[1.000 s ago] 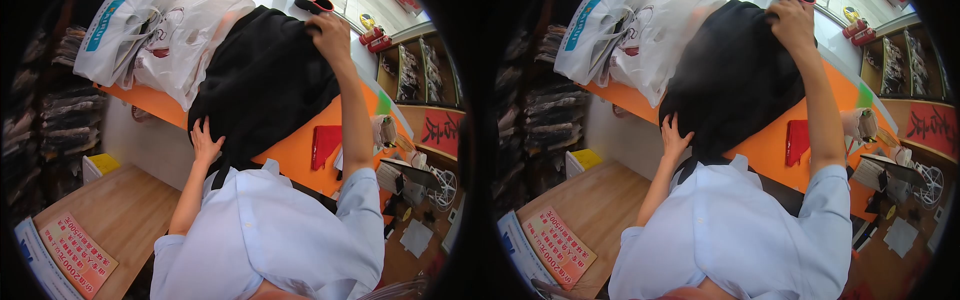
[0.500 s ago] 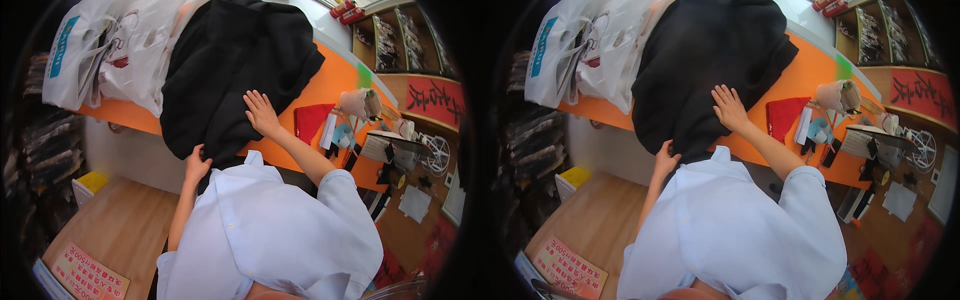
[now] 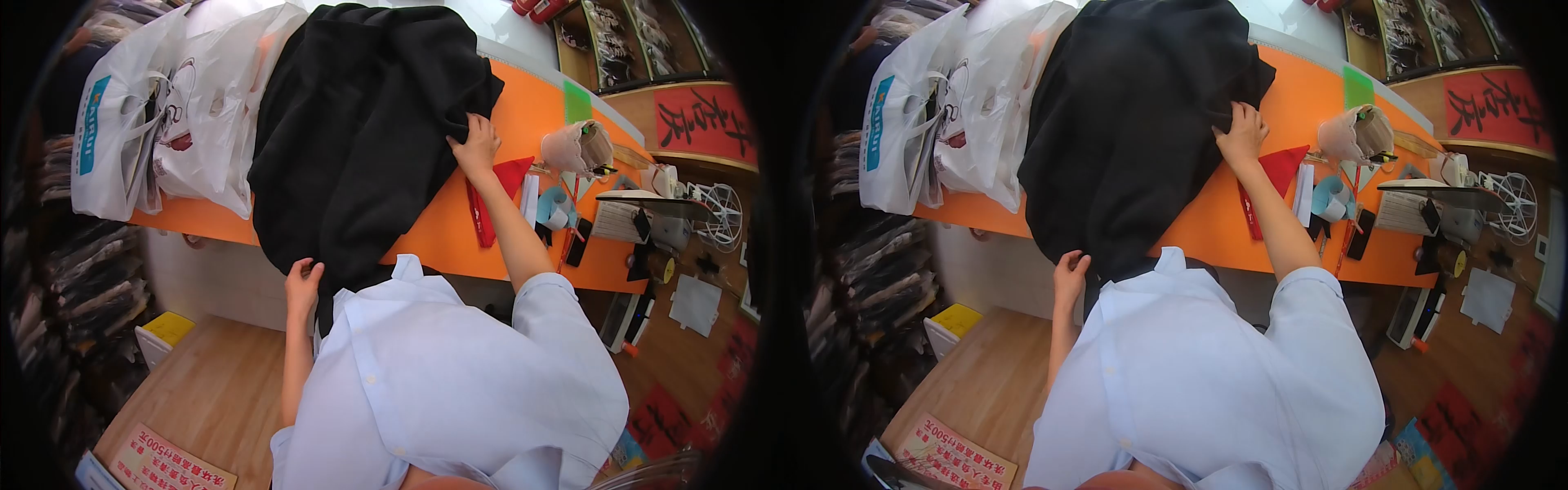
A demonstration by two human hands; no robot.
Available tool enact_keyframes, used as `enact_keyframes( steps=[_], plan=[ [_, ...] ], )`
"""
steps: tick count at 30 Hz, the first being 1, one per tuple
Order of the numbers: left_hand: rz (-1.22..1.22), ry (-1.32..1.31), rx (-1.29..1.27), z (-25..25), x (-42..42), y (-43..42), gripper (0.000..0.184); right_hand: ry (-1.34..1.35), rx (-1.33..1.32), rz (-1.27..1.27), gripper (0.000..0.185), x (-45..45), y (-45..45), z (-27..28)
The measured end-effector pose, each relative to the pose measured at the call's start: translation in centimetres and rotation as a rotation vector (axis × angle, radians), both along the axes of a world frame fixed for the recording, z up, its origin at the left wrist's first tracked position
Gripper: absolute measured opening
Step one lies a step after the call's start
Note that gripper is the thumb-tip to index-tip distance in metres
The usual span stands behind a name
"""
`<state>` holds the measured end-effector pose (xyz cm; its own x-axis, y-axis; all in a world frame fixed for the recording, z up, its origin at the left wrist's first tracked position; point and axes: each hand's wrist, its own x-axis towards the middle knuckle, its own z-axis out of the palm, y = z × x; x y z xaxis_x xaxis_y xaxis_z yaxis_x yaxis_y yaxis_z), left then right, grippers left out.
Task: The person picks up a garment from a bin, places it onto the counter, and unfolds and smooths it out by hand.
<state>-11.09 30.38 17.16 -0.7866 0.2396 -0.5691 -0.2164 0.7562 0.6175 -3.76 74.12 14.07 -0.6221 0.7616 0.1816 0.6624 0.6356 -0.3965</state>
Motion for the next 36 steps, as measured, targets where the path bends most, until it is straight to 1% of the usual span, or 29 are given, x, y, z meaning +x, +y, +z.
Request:
enact_keyframes(
  steps=[1,3,4,5,7,8,9,10,11,12,13,14,15,16,18,20,22,23,25,26,27,28,29,31,32,33,34,35,36],
  plan=[
    [-0.006,-0.012,0.039,0.2,0.3,1.0,0.053,0.014,0.003,0.004,0.059,-0.2,0.9,-0.3],
    [-0.12,0.042,-0.031,1.4,0.6,3.1,0.062,0.027,-0.115,0.01,0.036,-0.6,2.7,-0.2],
    [-0.13,0.036,-0.044,1.1,1.0,3.8,0.067,0.183,-0.053,0.036,0.025,-1.0,3.5,0.0],
    [-0.141,0.026,-0.045,1.5,1.1,4.6,0.064,0.233,-0.095,0.028,0.023,-1.5,4.0,1.8],
    [-0.188,0.168,-0.069,-2.4,1.4,3.6,0.056,0.542,-0.323,0.03,0.022,-2.5,5.1,4.6],
    [-0.153,-0.069,0.073,-0.1,0.5,4.5,0.047,0.597,-0.407,-0.025,0.025,-2.9,6.1,5.9],
    [-0.082,-0.068,0.188,-0.4,0.6,4.3,0.038,0.678,-0.47,-0.072,0.026,-3.3,7.7,6.7],
    [-0.004,-0.11,0.344,-1.5,0.6,3.2,0.035,0.736,-0.424,-0.073,0.028,-3.4,9.4,7.8],
    [0.071,-0.153,0.5,-2.3,0.3,2.0,0.033,0.879,-0.425,0.018,0.026,-3.5,11.7,8.7],
    [0.078,-0.145,0.543,-0.9,-0.3,1.5,0.031,1.032,-0.442,0.069,0.025,-3.7,12.9,10.6],
    [0.07,-0.176,0.613,0.4,-1.0,0.6,0.031,1.082,-0.49,-0.033,0.027,-3.7,14.0,12.6],
    [0.073,-0.2,0.64,2.0,-1.9,-0.3,0.032,1.18,-0.478,-0.007,0.027,-3.7,16.5,13.1],
    [0.081,-0.187,0.635,3.4,-2.6,-1.5,0.034,1.18,-0.438,-0.03,0.032,-3.7,17.5,14.9],
    [0.067,-0.167,0.614,4.6,-3.2,-2.8,0.037,1.238,-0.417,-0.012,0.031,-3.7,18.8,16.0],
    [0.084,-0.135,0.577,7.3,-4.0,-5.2,0.038,1.293,-0.376,-0.062,0.029,-4.0,19.0,19.2],
    [0.107,-0.129,0.537,8.1,-4.1,-7.5,0.036,1.306,-0.372,-0.11,0.028,-4.2,20.8,20.0],
    [0.112,-0.133,0.44,8.0,-3.3,-9.0,0.033,1.477,-0.531,-0.045,0.028,-4.5,22.3,19.7],
    [0.113,-0.131,0.379,6.8,-2.9,-9.7,0.031,1.479,-0.531,-0.05,0.028,-4.8,23.5,18.8],
    [0.093,-0.098,0.282,5.0,-1.6,-9.7,0.03,1.41,-0.673,-0.003,0.028,-5.4,25.6,15.4],
    [0.086,-0.078,0.264,4.0,-1.0,-9.5,0.03,1.367,-0.653,0.029,0.029,-5.9,25.2,13.9],
    [0.08,-0.059,0.248,3.3,-0.4,-9.1,0.031,1.208,-0.605,-0.012,0.034,-6.0,26.2,11.1],
    [0.081,-0.062,0.204,4.0,0.0,-7.6,0.032,0.952,-0.531,-0.034,0.041,-5.8,25.3,10.1],
    [0.007,-0.017,0.099,3.6,0.0,-7.4,0.033,0.696,-0.455,-0.053,0.048,-5.5,23.9,9.4],
    [-0.025,0.092,-0.062,4.6,0.1,-5.7,0.034,0.1,0.122,-0.356,0.067,-5.4,19.0,8.7],
    [-0.016,0.095,-0.067,5.3,0.1,-5.0,0.034,0.176,0.206,-0.282,0.073,-4.4,17.5,7.5],
    [-0.003,0.148,-0.17,6.0,-0.1,-4.2,0.034,0.26,0.293,-0.206,0.079,-3.6,15.9,6.3],
    [0.011,0.199,-0.272,6.2,-0.4,-3.5,0.033,0.262,0.286,-0.165,0.082,-2.8,13.7,5.7],
    [0.027,0.205,-0.274,6.0,-0.6,-3.3,0.033,0.263,0.279,-0.121,0.084,-1.7,11.4,5.0],
    [-0.023,0.374,-0.333,5.3,-0.6,-3.1,0.035,0.25,0.14,-0.14,0.089,-0.7,9.4,3.6]
  ],
)
